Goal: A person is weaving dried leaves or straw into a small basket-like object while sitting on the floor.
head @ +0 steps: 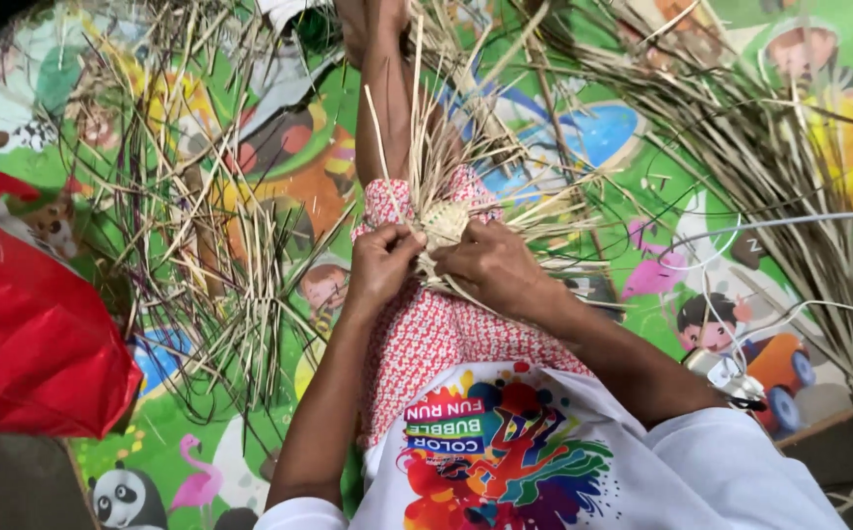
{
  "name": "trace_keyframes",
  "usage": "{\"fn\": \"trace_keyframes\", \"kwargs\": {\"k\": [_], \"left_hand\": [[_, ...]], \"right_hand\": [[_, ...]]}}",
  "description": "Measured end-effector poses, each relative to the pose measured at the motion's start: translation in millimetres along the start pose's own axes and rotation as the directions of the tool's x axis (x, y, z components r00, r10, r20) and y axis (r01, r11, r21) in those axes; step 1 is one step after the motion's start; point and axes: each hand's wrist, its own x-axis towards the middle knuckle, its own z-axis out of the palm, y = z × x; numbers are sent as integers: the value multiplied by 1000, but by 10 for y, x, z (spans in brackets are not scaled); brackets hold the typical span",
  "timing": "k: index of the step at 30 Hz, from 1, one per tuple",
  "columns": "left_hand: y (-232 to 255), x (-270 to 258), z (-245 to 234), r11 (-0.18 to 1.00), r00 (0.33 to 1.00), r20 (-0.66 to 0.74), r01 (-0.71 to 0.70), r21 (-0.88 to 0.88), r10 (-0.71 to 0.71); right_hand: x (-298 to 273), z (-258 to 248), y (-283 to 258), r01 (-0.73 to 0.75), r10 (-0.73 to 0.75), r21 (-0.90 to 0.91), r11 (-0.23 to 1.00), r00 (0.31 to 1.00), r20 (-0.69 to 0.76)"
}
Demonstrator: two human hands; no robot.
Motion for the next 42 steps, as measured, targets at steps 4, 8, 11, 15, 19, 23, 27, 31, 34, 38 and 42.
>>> {"fn": "trace_keyframes", "kwargs": {"k": [4,8,11,15,19,23,27,31,34,38,42], "left_hand": [[-160,13,66,1000,999,-44,0,5,0],[-172,69,182,999,999,-32,-43,7,43],[-206,35,185,984,996,-3,-93,151,94],[-162,24,154,991,993,-8,-114,73,115],[-145,-34,175,985,986,-25,-160,56,162],[98,-101,258,945,957,-51,-274,177,287],[358,-199,341,886,918,22,-389,251,397],[886,-299,362,992,998,-21,-64,-105,62],[67,-63,164,992,996,50,81,-99,-76],[111,-121,164,945,991,24,132,-300,-131],[31,-105,180,953,987,14,158,-258,-159]], "right_hand": [[49,-114,-72,-149,140,119,982,987,82],[40,-110,-21,-435,418,64,898,890,182],[86,-259,-169,-630,591,-6,777,725,355],[147,-396,-169,-674,580,140,725,707,405],[237,-507,-182,-668,538,139,731,689,485],[523,-691,-244,-625,464,208,753,727,506],[763,-600,-119,-691,450,681,244,702,551],[922,-958,-337,-395,221,916,72,902,371],[861,-878,-182,-276,285,923,267,938,198],[531,-529,-90,-523,468,98,847,820,330],[356,-484,-218,-672,593,111,733,709,382]]}}
